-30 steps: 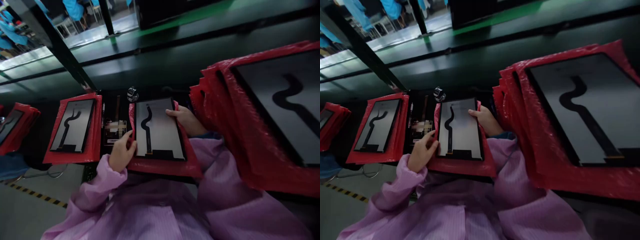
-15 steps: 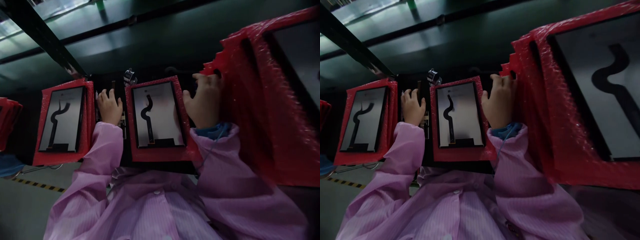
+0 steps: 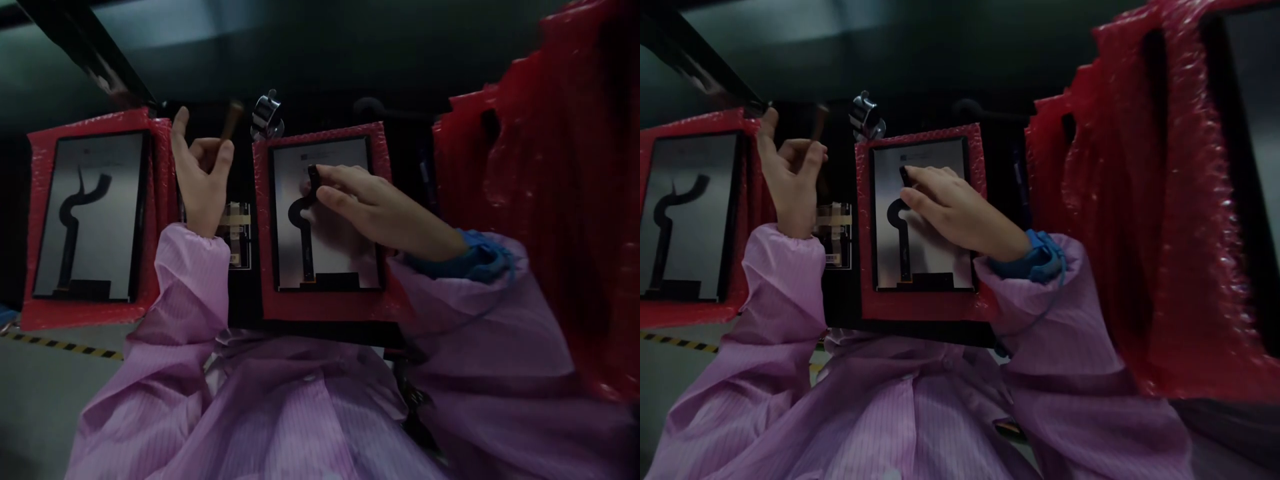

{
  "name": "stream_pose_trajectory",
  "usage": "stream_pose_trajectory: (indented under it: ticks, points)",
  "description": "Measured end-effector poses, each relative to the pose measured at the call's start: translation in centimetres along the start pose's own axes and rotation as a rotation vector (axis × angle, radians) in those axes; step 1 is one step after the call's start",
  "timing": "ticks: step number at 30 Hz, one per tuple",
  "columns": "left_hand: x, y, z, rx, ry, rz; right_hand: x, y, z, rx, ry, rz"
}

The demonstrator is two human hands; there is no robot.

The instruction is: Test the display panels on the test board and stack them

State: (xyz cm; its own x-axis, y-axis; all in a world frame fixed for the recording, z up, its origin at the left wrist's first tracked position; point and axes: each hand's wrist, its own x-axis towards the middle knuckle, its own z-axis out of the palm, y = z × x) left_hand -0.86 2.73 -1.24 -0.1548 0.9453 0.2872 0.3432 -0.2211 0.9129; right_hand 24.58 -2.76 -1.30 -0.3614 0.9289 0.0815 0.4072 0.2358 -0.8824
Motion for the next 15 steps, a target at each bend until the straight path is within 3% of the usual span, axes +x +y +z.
stream_pose_trajectory:
  ticks: [5,15]
  points:
    - [-0.1,0.7,-0.2,-0.149,-0.085,0.085,0.4,-0.8,2.1,0.052,0.018,-0.048]
    - [-1.2,0.8,-0.5,0.22,-0.291,0.368,-0.2,-0.7,3.3,0.087,0.026,-0.108]
